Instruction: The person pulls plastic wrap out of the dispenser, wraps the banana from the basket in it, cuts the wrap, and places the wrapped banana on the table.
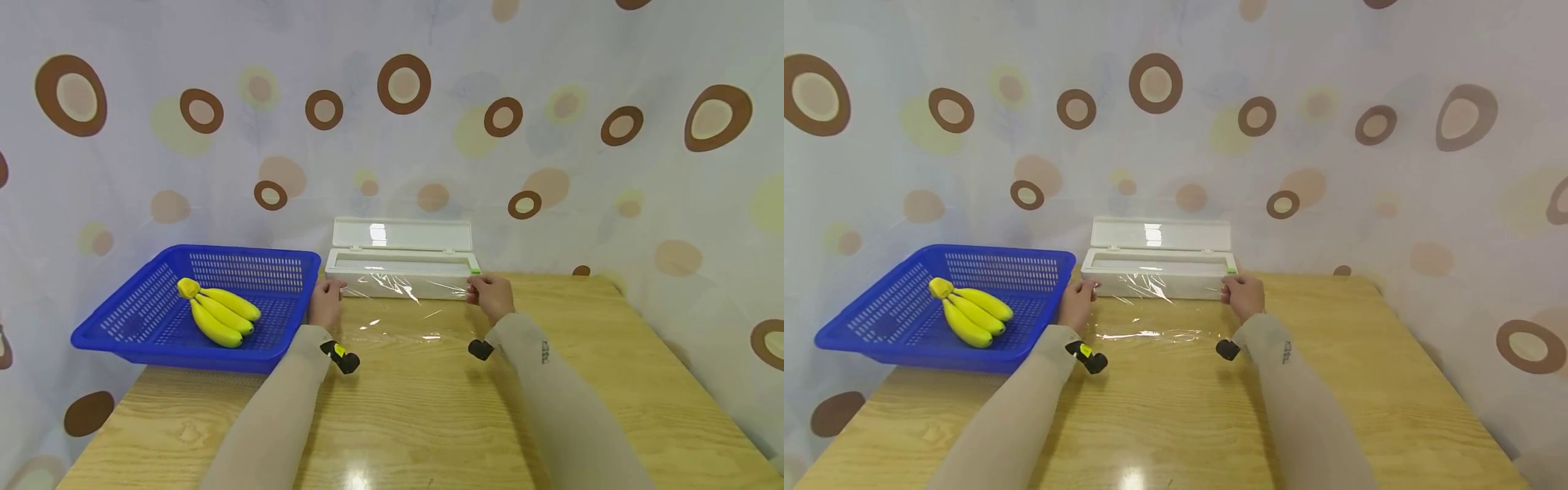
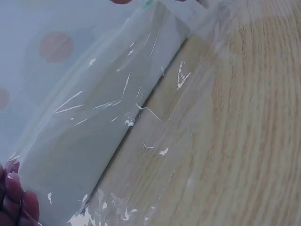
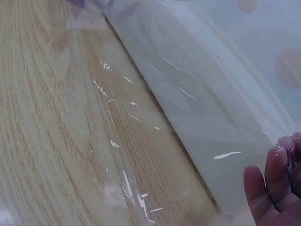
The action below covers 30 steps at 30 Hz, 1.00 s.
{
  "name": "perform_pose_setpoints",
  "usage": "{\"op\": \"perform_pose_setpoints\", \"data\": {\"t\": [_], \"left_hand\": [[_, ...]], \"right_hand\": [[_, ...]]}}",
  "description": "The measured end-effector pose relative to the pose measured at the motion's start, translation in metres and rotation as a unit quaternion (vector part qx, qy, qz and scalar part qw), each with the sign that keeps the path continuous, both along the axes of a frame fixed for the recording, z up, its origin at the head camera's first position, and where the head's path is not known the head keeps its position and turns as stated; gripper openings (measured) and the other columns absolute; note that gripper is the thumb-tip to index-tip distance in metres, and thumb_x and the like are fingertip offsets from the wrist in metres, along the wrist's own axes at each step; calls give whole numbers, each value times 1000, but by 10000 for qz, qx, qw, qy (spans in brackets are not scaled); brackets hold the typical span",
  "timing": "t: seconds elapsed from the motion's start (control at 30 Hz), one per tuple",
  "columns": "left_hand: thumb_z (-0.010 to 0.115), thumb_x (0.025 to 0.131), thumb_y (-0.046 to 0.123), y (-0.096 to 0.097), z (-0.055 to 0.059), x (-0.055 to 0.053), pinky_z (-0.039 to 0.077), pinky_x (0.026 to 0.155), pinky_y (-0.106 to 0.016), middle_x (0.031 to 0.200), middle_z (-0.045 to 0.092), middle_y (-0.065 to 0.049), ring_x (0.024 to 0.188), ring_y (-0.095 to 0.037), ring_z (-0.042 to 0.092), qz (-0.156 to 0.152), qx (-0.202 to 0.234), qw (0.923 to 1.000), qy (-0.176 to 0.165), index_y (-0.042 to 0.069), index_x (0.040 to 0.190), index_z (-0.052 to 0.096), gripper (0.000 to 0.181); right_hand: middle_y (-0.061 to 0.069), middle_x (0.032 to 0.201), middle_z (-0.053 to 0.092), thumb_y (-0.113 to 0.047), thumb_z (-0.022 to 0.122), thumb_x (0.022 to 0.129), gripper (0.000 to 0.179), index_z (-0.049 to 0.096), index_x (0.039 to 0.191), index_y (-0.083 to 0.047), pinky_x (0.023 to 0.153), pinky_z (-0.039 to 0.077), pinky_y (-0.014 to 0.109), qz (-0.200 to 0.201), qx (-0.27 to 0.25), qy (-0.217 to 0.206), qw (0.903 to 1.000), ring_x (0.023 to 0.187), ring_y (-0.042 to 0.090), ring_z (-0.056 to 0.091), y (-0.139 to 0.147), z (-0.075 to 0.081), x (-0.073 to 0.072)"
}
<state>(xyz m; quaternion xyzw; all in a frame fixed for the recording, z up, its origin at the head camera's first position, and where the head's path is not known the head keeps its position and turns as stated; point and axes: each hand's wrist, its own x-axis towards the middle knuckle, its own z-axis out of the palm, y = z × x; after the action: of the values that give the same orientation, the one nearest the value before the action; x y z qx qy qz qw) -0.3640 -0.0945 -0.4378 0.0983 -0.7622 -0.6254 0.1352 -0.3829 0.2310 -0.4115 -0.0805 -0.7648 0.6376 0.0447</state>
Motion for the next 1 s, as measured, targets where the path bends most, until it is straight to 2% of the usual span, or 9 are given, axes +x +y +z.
{"op": "perform_pose_setpoints", "data": {"t": [0.23, 0.43, 0.57, 0.83, 1.0], "left_hand": [[50, 103, 21, 2, -2, 3, 39, 67, -24, 82, 59, -3, 74, -13, 48, 46, -93, 9999, 93, 0, 100, 72, 31], [52, 101, 19, 3, 0, 5, 41, 71, -23, 78, 60, -1, 77, -13, 51, 81, -330, 9991, 237, 2, 102, 74, 28], [53, 101, 17, 4, 1, 5, 41, 70, -23, 79, 62, -4, 76, -13, 52, 70, -355, 9989, 300, 1, 102, 75, 27], [53, 102, 26, 11, 14, 8, 43, 72, -25, 89, 65, -8, 84, -17, 55, 12, -384, 9989, 258, 3, 103, 73, 30], [53, 103, 25, 11, 17, 12, 43, 69, -26, 86, 65, -6, 78, -15, 53, 114, -286, 9988, 369, 5, 103, 74, 28]], "right_hand": [[-5, 77, 61, -15, 52, 104, 33, 61, 124, 10, 69, 60, 20, 45, -57, 133, 9999, 67, 4, 63, 1, 0, 3], [-5, 78, 62, -16, 53, 104, 33, 60, 123, 9, 71, 61, 22, 111, -113, 214, 9996, 68, 4, 62, 4, 3, 4], [-5, 78, 63, -16, 54, 104, 33, 60, 124, 9, 71, 61, 22, 135, -253, 197, 9994, 67, 4, 63, 5, 8, 5], [-6, 77, 64, -15, 55, 103, 37, 57, 130, 11, 69, 60, 21, 222, -553, 201, 9980, 67, 4, 63, 7, 14, 9], [-6, 76, 64, -15, 56, 102, 34, 60, 126, 10, 69, 61, 22, 183, -464, 234, 9985, 67, 5, 63, 7, 15, 11]]}}
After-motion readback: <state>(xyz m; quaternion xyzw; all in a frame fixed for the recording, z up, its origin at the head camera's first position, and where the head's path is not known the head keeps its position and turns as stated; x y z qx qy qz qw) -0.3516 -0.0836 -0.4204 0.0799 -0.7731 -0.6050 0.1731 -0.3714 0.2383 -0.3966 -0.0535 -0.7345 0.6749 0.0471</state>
